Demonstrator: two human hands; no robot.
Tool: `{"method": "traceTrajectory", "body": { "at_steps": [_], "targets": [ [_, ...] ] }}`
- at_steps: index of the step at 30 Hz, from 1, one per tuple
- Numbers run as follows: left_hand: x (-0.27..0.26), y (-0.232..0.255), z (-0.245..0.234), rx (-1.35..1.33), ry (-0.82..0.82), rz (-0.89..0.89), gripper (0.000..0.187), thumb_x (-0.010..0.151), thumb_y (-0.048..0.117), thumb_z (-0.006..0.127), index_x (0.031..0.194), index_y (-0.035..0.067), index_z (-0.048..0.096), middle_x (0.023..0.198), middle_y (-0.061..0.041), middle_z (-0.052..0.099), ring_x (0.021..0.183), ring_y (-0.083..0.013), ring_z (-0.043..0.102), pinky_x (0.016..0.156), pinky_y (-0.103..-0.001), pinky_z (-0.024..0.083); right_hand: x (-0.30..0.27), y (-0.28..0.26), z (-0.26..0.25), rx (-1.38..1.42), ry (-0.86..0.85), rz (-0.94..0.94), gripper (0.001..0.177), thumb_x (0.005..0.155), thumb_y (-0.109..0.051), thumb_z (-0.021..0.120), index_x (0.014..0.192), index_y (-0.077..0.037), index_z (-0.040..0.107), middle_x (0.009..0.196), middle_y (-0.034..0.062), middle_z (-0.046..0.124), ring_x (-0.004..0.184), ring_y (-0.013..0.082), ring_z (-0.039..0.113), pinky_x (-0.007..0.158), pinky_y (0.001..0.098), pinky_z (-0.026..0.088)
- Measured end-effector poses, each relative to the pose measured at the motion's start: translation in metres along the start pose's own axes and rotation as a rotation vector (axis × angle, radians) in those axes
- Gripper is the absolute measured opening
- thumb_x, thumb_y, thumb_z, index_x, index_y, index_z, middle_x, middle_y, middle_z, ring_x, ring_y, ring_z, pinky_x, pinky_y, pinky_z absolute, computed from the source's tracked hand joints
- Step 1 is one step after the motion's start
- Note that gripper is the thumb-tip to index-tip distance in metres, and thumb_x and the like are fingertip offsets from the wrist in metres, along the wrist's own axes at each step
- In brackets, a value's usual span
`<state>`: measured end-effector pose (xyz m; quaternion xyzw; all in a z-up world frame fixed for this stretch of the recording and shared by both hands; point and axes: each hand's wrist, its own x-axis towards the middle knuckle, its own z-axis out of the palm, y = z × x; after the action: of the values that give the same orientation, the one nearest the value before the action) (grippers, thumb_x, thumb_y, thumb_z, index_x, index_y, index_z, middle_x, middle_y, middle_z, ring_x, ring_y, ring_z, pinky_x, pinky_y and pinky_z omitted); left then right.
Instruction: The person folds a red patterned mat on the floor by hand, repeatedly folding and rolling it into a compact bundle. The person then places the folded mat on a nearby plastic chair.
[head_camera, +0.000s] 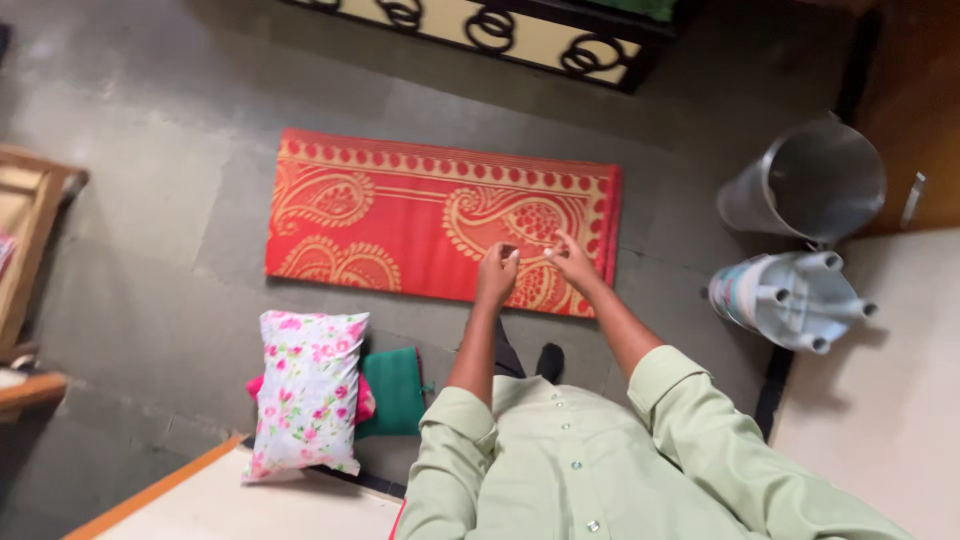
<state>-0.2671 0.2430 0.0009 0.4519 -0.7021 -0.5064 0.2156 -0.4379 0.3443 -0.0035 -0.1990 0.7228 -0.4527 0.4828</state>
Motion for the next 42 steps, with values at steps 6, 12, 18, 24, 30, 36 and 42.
{"method": "traceTrajectory", "body": {
  "at_steps": [6, 12, 18, 24, 30, 36, 42],
  "targets": [
    [-0.009, -0.022, 0.02, 0.118, -0.127, -0.022, 0.022, 0.095, 0.019, 0.067, 0.106, 0.0, 0.067, 0.102, -0.021, 0.072, 0.099, -0.0352, 0.071, 0.086, -0.045, 0.055, -0.008, 0.041, -0.035, 0.183, 0.088, -0.004, 0.077, 0.094, -0.025, 0.073, 0.157, -0.002, 0.035, 0.152, 0.0153, 0.051, 0.121, 0.0177, 0.062, 0.096, 0.0313, 0.053],
    [0.013, -0.067, 0.076, 0.296, -0.315, -0.11, 0.018, 0.097, 0.019, 0.065, 0.105, 0.003, 0.068, 0.1, -0.019, 0.073, 0.095, -0.0356, 0.07, 0.084, -0.045, 0.055, -0.001, 0.107, -0.092, 0.244, 0.251, 0.174, 0.063, 0.098, -0.024, 0.069, 0.153, -0.003, 0.045, 0.151, 0.0159, 0.056, 0.127, 0.0235, 0.062, 0.1, 0.0337, 0.049],
    [0.015, -0.107, 0.162, 0.272, -0.382, -0.156, 0.018, 0.097, 0.019, 0.064, 0.105, 0.003, 0.067, 0.101, -0.018, 0.072, 0.094, -0.0344, 0.07, 0.081, -0.045, 0.055, 0.036, 0.205, -0.137, 0.297, 0.31, 0.346, 0.051, 0.102, -0.022, 0.058, 0.15, -0.006, 0.049, 0.149, 0.0061, 0.058, 0.133, 0.0181, 0.057, 0.098, 0.0346, 0.05],
    [0.038, -0.2, 0.28, 0.184, -0.377, -0.248, 0.02, 0.1, 0.019, 0.061, 0.111, 0.003, 0.065, 0.106, -0.018, 0.071, 0.095, -0.033, 0.071, 0.083, -0.043, 0.056, 0.123, 0.34, -0.149, 0.343, 0.255, 0.391, 0.047, 0.104, -0.022, 0.056, 0.149, -0.009, 0.05, 0.145, 0.0053, 0.062, 0.13, 0.018, 0.059, 0.099, 0.0337, 0.049],
    [0.04, -0.334, 0.385, 0.112, -0.376, -0.207, 0.018, 0.101, 0.013, 0.058, 0.113, 0.002, 0.064, 0.111, -0.02, 0.071, 0.107, -0.0362, 0.069, 0.092, -0.044, 0.054, 0.18, 0.436, -0.139, 0.261, 0.24, 0.465, 0.041, 0.105, -0.017, 0.054, 0.143, -0.002, 0.055, 0.139, 0.0098, 0.066, 0.124, 0.0211, 0.06, 0.1, 0.0342, 0.047],
    [0.018, -0.441, 0.423, 0.14, -0.37, -0.347, 0.02, 0.101, 0.015, 0.057, 0.114, 0.002, 0.065, 0.11, -0.02, 0.071, 0.104, -0.0366, 0.069, 0.091, -0.045, 0.054, 0.215, 0.488, -0.106, 0.161, 0.303, 0.367, 0.063, 0.1, -0.009, 0.064, 0.153, 0.002, 0.032, 0.142, 0.017, 0.052, 0.129, 0.0242, 0.052, 0.107, 0.0376, 0.043],
    [0.026, -0.436, 0.42, 0.156, -0.369, -0.367, 0.032, 0.099, 0.026, 0.063, 0.118, 0.0, 0.062, 0.113, -0.023, 0.068, 0.106, -0.0382, 0.068, 0.092, -0.046, 0.054, 0.224, 0.543, -0.079, -0.137, 0.135, 0.536, 0.048, 0.092, -0.013, 0.071, 0.134, 0.004, 0.056, 0.121, 0.0212, 0.072, 0.107, 0.0263, 0.07, 0.091, 0.0401, 0.056]
  ]
}}
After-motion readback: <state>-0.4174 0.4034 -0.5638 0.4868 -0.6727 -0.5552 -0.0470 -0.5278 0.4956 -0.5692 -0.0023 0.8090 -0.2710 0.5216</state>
